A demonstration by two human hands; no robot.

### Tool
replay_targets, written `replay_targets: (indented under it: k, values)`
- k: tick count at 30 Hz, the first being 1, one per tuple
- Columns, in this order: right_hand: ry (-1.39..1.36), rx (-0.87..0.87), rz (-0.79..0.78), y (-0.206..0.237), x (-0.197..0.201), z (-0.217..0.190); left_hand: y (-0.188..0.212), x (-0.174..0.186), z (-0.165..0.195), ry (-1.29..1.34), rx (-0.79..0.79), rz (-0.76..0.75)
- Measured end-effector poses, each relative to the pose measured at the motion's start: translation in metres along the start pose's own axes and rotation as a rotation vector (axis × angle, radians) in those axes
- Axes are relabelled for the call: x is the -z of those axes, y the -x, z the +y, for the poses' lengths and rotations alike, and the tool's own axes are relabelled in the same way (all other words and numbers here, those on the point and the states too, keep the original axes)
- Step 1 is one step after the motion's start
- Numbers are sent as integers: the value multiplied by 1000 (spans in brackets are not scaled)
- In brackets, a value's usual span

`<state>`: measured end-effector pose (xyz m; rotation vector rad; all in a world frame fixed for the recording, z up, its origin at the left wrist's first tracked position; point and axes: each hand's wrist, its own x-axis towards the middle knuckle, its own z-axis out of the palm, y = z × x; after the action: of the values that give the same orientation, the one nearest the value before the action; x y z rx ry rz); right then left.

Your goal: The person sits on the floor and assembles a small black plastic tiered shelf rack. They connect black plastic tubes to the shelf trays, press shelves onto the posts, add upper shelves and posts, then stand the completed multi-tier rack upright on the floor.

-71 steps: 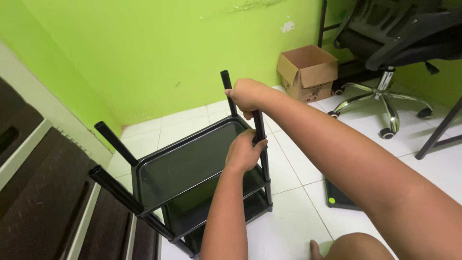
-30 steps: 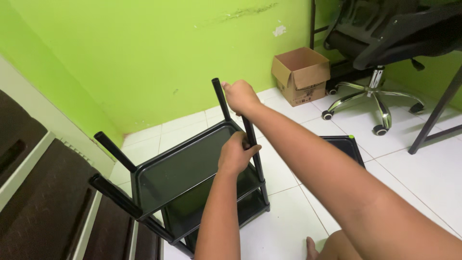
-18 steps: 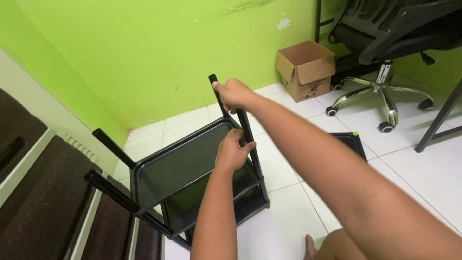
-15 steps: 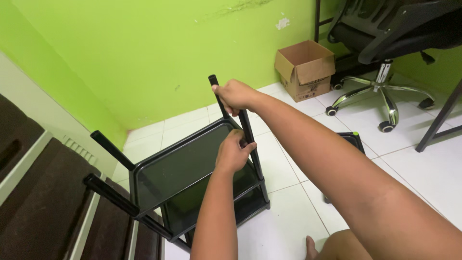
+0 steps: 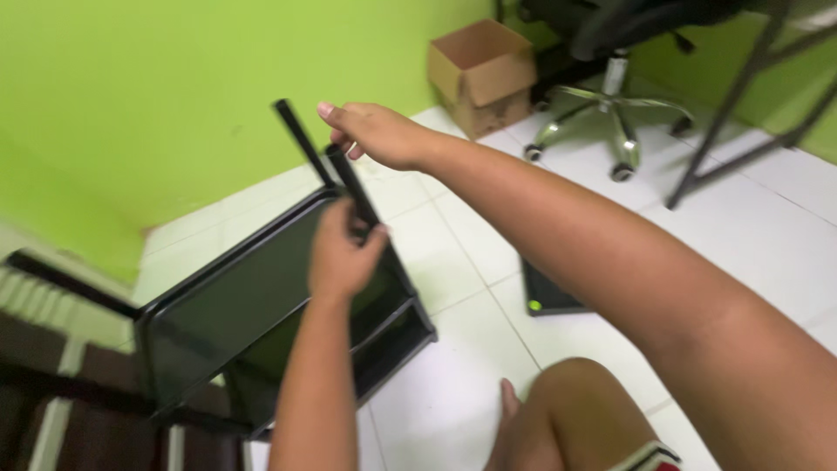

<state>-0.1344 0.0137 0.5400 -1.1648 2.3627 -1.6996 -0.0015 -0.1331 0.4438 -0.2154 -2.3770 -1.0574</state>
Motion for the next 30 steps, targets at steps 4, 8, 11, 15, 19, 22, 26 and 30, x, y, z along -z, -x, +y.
replay_targets:
  k: [4,8,11,15,19,22,26,30]
  values:
    - [105,-69,-33,38,55,21,10,3,21,-25,-174,241]
    - [161,-274,-39,80,108,46,24,-4,54,-144,-418,411]
    - [160,-390,-15,111,137,80,29,-23,73,-188,-471,340]
    - [46,-534,14,151,161,151,35,-67,78,-210,-473,200]
    - [-27,-731,88,210,173,240,45,-135,54,-86,-288,4]
    - [-41,-879,127,258,179,306,54,-199,26,11,-119,-135]
    - [-62,-1021,213,307,184,383,72,-286,-10,79,376,-407]
    - [164,-1057,281,339,182,443,86,-353,-40,48,395,-530]
